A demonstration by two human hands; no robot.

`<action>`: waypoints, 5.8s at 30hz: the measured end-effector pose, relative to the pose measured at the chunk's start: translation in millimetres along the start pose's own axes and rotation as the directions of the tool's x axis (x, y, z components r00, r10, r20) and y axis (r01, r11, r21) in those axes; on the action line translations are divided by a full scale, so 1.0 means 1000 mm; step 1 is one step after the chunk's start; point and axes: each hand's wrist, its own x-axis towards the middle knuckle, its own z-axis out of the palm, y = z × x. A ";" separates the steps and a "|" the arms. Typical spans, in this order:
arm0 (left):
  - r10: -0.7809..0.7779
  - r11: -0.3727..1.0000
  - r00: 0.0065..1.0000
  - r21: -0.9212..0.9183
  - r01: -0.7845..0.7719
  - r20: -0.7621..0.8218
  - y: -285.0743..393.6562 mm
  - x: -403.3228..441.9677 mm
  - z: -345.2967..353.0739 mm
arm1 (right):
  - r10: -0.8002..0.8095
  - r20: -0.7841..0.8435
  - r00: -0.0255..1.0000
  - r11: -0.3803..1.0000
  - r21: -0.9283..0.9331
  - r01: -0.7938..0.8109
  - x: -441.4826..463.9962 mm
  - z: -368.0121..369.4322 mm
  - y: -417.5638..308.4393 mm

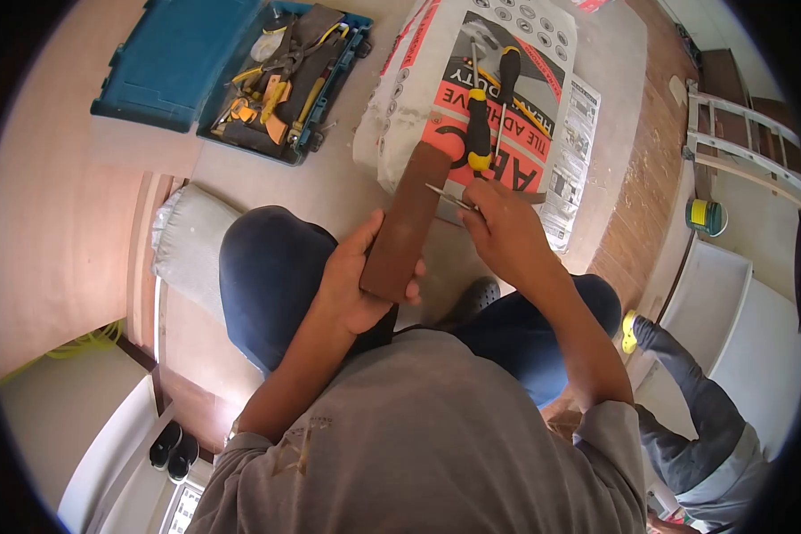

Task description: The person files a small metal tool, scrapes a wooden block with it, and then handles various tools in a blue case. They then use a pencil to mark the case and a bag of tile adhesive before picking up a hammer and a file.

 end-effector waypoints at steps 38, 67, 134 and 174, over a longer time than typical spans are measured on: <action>-0.049 0.999 0.998 -0.009 0.049 0.029 0.002 0.003 -0.001 | -0.155 -0.042 0.987 0.942 -0.306 0.135 -0.013 0.010 -0.010; 0.763 -0.506 0.624 0.757 0.413 0.170 0.451 0.102 -0.129 | 0.480 -0.568 0.668 0.653 0.740 0.160 -0.093 -0.121 0.011; 0.900 -0.398 0.327 0.851 0.344 0.288 0.446 0.119 -0.192 | 0.567 -0.499 0.656 0.809 0.488 -0.328 -0.144 -0.141 0.063; 0.532 -0.847 0.669 0.340 0.409 0.519 0.308 0.224 -0.117 | 0.616 -0.408 0.674 0.775 0.470 -0.423 -0.162 -0.089 0.100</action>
